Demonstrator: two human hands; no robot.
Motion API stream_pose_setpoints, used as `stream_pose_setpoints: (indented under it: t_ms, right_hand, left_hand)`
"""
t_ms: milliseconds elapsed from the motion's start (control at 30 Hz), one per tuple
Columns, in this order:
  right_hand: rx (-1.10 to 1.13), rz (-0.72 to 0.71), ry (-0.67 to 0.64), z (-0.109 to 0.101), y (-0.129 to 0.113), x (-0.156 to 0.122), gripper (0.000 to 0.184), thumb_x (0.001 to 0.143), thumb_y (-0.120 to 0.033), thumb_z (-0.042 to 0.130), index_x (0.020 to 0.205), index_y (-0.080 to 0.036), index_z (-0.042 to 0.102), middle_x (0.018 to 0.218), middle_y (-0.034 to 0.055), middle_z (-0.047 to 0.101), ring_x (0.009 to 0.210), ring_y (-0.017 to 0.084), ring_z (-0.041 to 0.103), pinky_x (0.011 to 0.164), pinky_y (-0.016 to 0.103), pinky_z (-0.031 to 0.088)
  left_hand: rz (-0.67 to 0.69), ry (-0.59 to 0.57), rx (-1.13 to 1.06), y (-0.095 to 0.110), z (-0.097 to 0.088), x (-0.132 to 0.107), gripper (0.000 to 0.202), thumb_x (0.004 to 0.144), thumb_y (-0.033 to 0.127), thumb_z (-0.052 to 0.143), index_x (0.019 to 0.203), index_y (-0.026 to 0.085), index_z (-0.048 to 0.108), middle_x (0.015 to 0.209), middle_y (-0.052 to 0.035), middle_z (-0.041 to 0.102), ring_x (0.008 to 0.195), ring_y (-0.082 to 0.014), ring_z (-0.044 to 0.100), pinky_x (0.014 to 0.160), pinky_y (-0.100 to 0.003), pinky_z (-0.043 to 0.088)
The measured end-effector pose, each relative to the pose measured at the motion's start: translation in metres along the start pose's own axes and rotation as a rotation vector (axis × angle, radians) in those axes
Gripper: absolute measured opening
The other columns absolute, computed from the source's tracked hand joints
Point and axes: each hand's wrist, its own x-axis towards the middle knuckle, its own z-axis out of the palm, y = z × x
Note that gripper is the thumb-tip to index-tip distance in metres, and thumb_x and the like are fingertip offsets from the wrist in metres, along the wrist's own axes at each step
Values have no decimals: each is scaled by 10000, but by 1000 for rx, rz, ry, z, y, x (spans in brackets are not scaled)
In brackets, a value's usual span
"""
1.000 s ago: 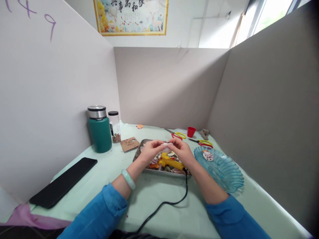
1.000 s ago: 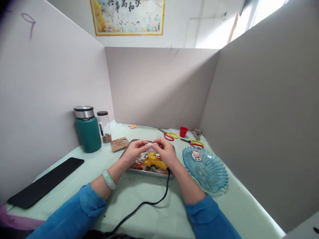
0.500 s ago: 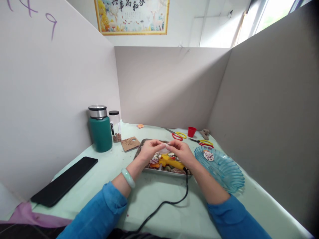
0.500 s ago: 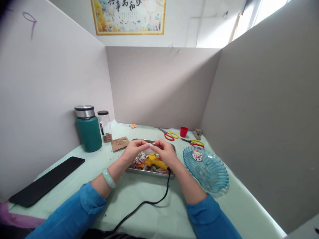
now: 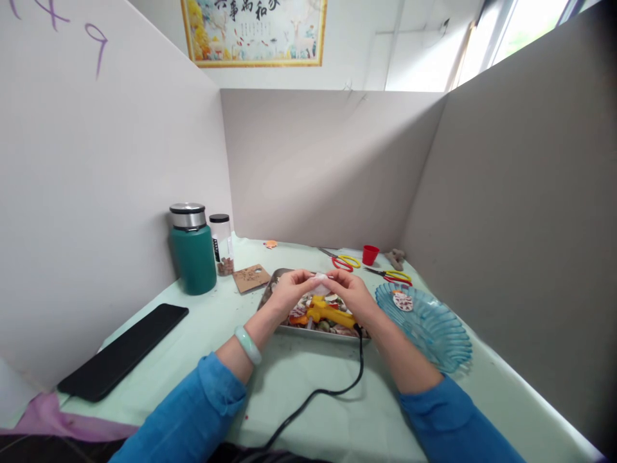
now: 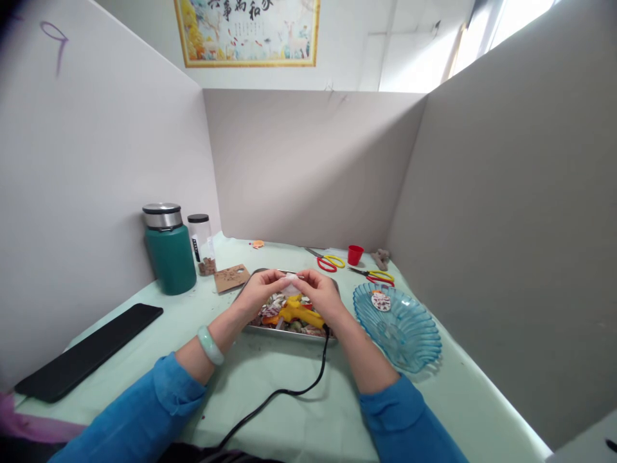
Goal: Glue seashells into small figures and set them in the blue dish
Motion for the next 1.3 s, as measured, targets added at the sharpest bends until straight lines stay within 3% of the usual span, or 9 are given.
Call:
stream_pose_setpoints:
  t_ms: [400,600,867,1100,1300]
  right_hand:
    - [-44,-19,3,-1,6,1,275,726,-457,686,789,-194,640,697,-6,639,640,150,573,624,267,445]
    - [-112,-60,6,-2,6,0,246,747,-435,672,795,-196,637,692,-13,624,649,147,564,623,263,438]
    - [-218,-116,40,-1,9,0,231,759,-420,662,845,-207,640,708,-6,630,659,160,573,610,271,445]
    - [-271,-146,35,-1,3,-3,204,749,-411,670,760,-209,650,708,6,642,664,168,575,621,277,442]
    - [-245,-119,48,-2,7,-1,229,777,-409,628,881,-213,684,770,20,686,697,185,605,636,288,459]
  left_hand:
    - [-5,11,41,-1,0,-1,318,639,411,766,691,122,642,648,-1,624,606,-105,538,616,-231,409]
    - [20,10,5,2,3,-2,336,637,369,774,833,138,629,780,-16,651,713,-125,587,696,-249,454]
    - [33,28,38,1,0,-1,264,654,345,758,744,125,644,721,-17,642,673,-114,564,673,-236,436]
    - [30,29,63,1,-1,0,245,640,332,766,702,123,653,672,-14,632,624,-112,544,633,-234,422]
    - [19,69,35,1,0,0,261,644,352,753,737,128,658,689,-18,646,640,-124,564,644,-245,435]
